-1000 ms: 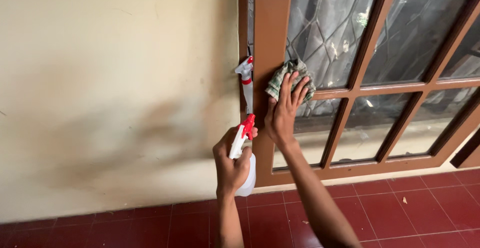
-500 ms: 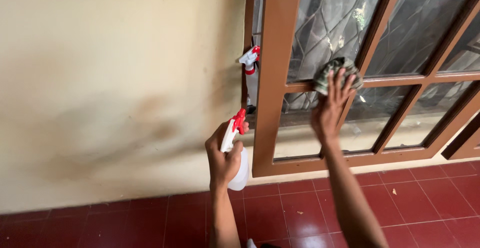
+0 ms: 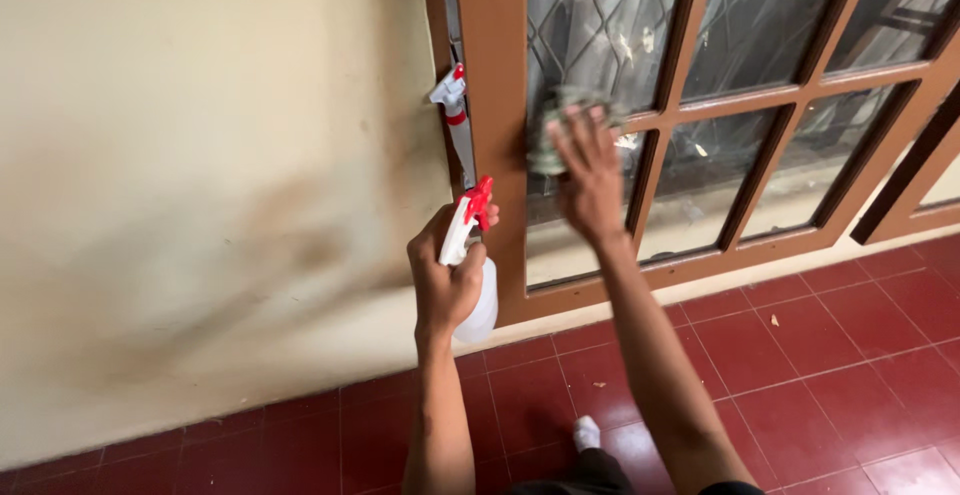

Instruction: The person cleans a multi-pane glass door using a spray bottle and a cloth. They spray the glass and wipe it repeatedly with the cloth, working across different panes of the door.

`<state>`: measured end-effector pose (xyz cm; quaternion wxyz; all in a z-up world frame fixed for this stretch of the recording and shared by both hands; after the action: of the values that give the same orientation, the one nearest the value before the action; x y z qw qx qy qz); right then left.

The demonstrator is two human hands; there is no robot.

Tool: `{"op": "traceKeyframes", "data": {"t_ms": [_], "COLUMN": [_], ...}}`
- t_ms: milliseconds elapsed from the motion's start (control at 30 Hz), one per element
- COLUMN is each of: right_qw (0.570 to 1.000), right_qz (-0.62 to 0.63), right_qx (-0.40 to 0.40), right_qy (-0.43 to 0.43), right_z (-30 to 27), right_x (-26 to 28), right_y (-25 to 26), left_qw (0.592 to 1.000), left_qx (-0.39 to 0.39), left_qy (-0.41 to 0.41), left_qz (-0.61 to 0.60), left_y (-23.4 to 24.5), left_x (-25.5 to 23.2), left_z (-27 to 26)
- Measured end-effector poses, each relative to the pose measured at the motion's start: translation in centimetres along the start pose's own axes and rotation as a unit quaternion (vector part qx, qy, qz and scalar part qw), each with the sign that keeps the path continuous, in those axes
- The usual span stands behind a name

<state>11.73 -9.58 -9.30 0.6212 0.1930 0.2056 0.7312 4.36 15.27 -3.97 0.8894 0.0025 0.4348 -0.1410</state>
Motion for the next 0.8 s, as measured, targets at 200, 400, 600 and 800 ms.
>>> {"op": "traceKeyframes", "data": {"t_ms": [200, 400, 600, 800], "right_qw": [0.987, 0.98, 0.993, 0.977], "right_qz": [-0.016, 0.138, 0.039, 0.084], "right_qx": [-0.101, -0.14, -0.101, -0.176], "right_qy": [-0.123, -0.043, -0.047, -0.089], "right_z": [-0.8, -1.3, -0.7, -1.2], "right_x": [-6.6, 5.2, -4.2, -4.6], "right_y": [1.9, 0.9, 3.2, 2.7], "left_qw": [0.999, 0.998, 1.0, 0.998], "left_qx": [0.027, 0.019, 0.0, -0.035], "left_qy": [-0.019, -0.055, -0.028, -0.039], "left_qz": [0.007, 0.012, 0.011, 0.029], "left_y": [-1.8, -3.5, -5.4, -8.0], "left_x": [-1.1, -1.6, -0.1, 1.3], "left_z": [0.1, 0.6, 0.9, 1.3]}}
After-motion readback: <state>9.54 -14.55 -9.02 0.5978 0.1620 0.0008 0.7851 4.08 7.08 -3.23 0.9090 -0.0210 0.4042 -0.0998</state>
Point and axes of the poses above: each hand's wrist, its own z-axis towards the middle knuckle, its own y-axis out of the back of the hand, x = y × z, the point moved 9 cm from there along z, towards the middle knuckle, and after that the axes turned 8 degrees about -z, right-handed, at the moved point
